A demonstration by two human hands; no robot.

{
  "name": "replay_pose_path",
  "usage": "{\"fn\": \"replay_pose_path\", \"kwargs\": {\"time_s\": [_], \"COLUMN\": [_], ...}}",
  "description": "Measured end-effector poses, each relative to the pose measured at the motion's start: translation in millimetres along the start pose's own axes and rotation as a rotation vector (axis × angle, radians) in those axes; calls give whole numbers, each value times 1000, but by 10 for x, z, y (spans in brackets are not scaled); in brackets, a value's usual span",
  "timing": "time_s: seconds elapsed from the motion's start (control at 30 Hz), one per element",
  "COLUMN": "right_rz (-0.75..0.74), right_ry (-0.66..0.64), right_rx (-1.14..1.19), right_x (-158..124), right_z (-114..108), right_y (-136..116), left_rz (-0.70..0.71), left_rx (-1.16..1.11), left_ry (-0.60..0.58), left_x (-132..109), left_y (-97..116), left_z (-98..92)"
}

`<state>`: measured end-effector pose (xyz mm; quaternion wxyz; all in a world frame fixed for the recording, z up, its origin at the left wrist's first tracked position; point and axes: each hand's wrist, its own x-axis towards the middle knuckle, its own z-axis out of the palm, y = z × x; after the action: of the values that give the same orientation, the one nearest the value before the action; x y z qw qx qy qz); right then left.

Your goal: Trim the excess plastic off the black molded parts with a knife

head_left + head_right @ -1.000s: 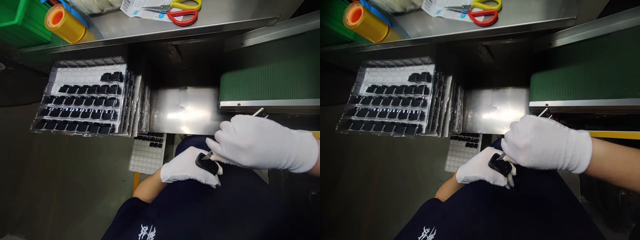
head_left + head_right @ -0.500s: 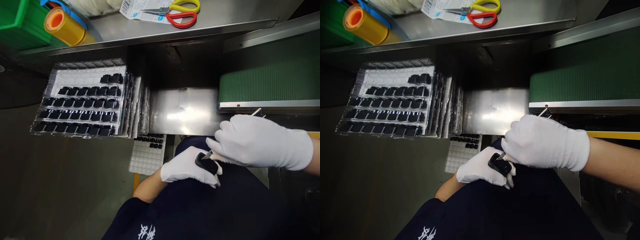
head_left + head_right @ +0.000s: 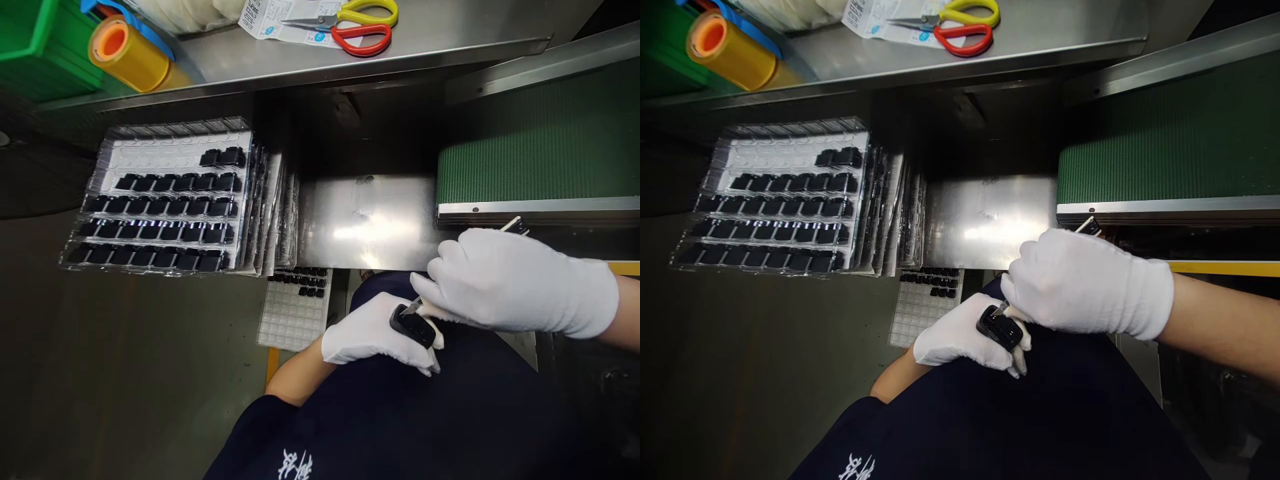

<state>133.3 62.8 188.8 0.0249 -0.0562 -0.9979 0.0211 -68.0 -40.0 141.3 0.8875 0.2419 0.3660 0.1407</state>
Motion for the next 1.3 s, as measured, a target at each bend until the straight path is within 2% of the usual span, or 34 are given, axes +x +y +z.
{"fn": "replay_pose_path", "kwargs": {"time_s": [0.17, 0.3, 0.37, 0.63, 0.77, 0.93, 1.13, 1.23, 1.3], "right_rz": [68, 33, 14, -58, -74, -76, -49, -18, 30], "right_ry": [6, 96, 94, -11, -8, -66, -12, 24, 64], "right_rx": [86, 36, 15, 32, 14, 68, 75, 118, 64], "right_x": [-149, -320, -350, -228, -178, -158, -156, -202, -275], "right_z": [-89, -158, -170, -183, -196, -201, -173, -215, -258], "right_y": [82, 109, 68, -72, -97, -120, -124, -91, -62], "left_rz": [31, 48, 41, 14, 23, 31, 44, 149, 341], "left_rx": [22, 56, 65, 203, 231, 223, 223, 301, 422], "left_ry": [10, 23, 22, 74, 69, 61, 51, 57, 92], "left_x": [-14, -40, -47, -43, -41, -32, -49, -64, -61], "left_y": [-43, -50, -39, -11, -39, -54, -77, -127, -168], "left_z": [-4, 3, 10, 50, 57, 59, 59, 54, 43]}}
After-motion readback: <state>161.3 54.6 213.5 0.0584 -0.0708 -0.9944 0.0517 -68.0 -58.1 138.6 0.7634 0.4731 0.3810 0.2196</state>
